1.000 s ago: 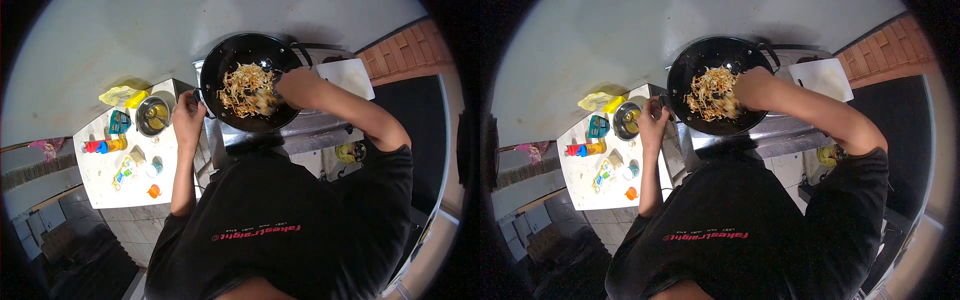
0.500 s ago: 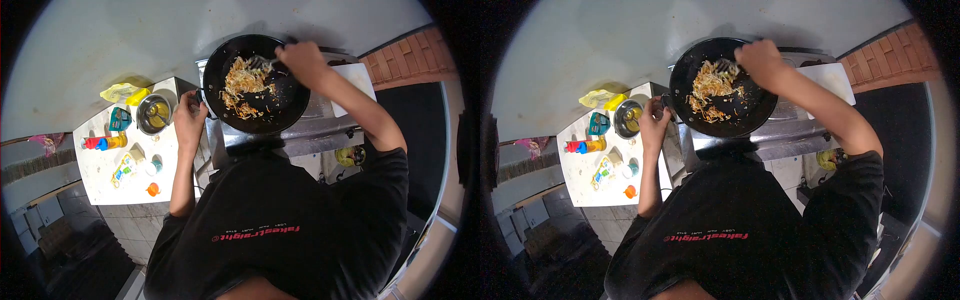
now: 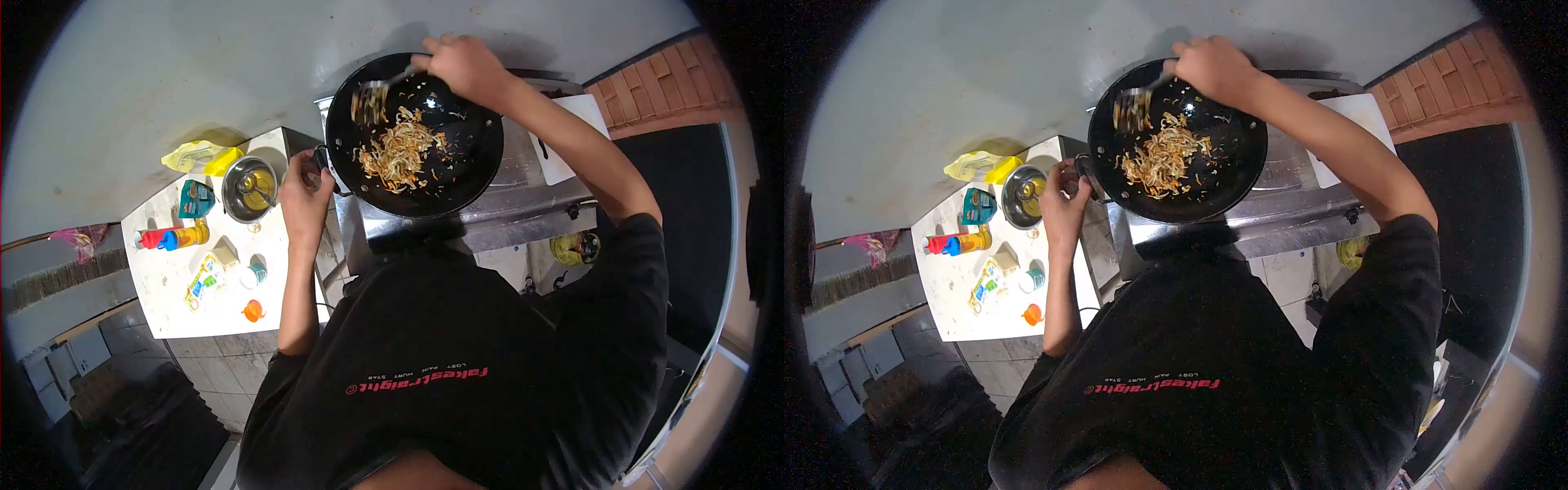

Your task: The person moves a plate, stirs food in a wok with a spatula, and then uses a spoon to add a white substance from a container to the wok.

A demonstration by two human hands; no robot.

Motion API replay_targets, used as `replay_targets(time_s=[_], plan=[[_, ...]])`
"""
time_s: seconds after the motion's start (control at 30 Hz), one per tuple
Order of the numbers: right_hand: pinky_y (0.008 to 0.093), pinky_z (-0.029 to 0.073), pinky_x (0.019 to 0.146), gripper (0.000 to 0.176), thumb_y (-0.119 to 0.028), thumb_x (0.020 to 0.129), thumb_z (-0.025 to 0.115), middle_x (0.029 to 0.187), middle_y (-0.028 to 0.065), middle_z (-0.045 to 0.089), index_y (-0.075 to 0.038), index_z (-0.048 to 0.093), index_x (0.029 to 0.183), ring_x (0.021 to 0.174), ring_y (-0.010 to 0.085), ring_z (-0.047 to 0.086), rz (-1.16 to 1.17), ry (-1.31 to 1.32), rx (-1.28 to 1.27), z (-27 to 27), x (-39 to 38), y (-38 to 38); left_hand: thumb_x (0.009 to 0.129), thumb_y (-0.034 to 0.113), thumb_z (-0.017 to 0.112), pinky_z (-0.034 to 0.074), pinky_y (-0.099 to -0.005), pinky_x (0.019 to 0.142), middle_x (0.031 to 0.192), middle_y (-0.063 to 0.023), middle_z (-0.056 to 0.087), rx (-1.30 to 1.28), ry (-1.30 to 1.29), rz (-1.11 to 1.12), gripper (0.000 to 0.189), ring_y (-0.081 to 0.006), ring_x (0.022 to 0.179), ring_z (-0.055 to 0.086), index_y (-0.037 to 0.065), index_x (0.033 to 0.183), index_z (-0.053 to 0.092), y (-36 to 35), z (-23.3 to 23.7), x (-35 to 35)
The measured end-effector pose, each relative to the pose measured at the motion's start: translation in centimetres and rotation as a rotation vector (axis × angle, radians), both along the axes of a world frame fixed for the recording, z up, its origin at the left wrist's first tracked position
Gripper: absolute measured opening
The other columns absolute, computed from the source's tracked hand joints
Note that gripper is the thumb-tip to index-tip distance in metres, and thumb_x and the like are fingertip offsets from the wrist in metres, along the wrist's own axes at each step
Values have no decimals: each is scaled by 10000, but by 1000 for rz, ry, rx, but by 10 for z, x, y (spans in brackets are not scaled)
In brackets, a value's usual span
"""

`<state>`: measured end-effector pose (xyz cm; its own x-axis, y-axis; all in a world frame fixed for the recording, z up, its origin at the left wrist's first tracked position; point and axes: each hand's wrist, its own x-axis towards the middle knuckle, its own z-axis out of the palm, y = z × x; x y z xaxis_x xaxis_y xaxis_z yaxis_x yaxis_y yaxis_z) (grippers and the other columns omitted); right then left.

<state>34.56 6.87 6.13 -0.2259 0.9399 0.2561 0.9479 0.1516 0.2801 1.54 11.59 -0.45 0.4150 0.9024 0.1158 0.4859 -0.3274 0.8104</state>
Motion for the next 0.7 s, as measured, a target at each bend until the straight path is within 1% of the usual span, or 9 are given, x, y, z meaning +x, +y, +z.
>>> replay_targets(time_s=[0.1, 0.2, 0.37, 0.47, 0.53, 0.57, 0.6, 0.67, 0.7], plan=[[417, 542, 724, 314, -63, 797, 647, 987, 87, 635, -173, 684, 1089, 901, 286, 672, 106, 138, -380, 2, -6, -8, 818, 76, 688, 458, -297, 590, 738, -84, 621, 8, -5, -16, 341, -151, 603, 534, -6, 1141, 615, 1, 2, 1], [410, 544, 717, 319, -41, 804, 646, 999, 85, 644, -185, 689, 1085, 880, 288, 686, -85, 63, -417, 35, -6, -14, 816, 75, 687, 464, -300, 596, 749, -91, 630, 3, 33, -8, 340, -155, 618, 558, -3, 1139, 615, 2, 0, -1], [411, 551, 712, 287, -28, 777, 658, 897, 92, 665, -94, 687, 1055, 844, 302, 692, -185, -160, -119, 49, -6, -19, 816, 76, 685, 469, -305, 603, 760, -98, 633, 3, 15, -5, 333, -162, 625, 569, 2, 1132, 616, 0, 0, 0], [426, 551, 757, 303, -35, 760, 663, 870, 124, 671, -42, 682, 1062, 863, 336, 689, -279, -20, -196, 17, -13, -20, 816, 76, 685, 468, -305, 604, 754, -99, 630, 9, 7, -7, 333, -167, 617, 563, 1, 1132, 615, 1, 0, 1], [451, 540, 811, 301, -42, 764, 657, 893, 140, 680, -51, 695, 1062, 893, 356, 680, -236, 183, -518, 9, -20, -27, 816, 75, 685, 467, -304, 604, 748, -99, 627, 28, 13, -6, 335, -168, 612, 558, -1, 1134, 614, 1, 1, 2], [462, 536, 813, 269, -59, 779, 657, 920, 143, 688, -63, 707, 1043, 889, 358, 670, -215, 328, -564, 10, -18, -31, 816, 76, 686, 467, -305, 605, 751, -102, 628, 22, 23, 1, 337, -168, 614, 557, -4, 1136, 612, 1, 3, 2], [462, 536, 813, 269, -59, 779, 657, 920, 143, 688, -63, 707, 1043, 889, 358, 670, -213, 329, -568, 18, -17, -33, 817, 78, 686, 468, -306, 607, 753, -105, 629, 14, 34, 8, 340, -168, 615, 555, -7, 1137, 611, -1, 3, 2], [442, 557, 766, 140, -62, 754, 662, 914, 181, 689, -37, 693, 888, 905, 373, 682, -159, 442, -437, 41, -15, -36, 817, 78, 687, 468, -306, 609, 760, -106, 630, 5, 34, 5, 340, -166, 618, 554, -9, 1137, 611, -1, 3, 1], [429, 559, 780, 139, -42, 757, 660, 944, 158, 689, -42, 693, 892, 899, 364, 684, -192, 308, -364, 46, -15, -35, 818, 79, 687, 468, -307, 610, 767, -107, 632, 4, 30, -3, 340, -164, 622, 552, -11, 1136, 612, -1, 3, 0]])
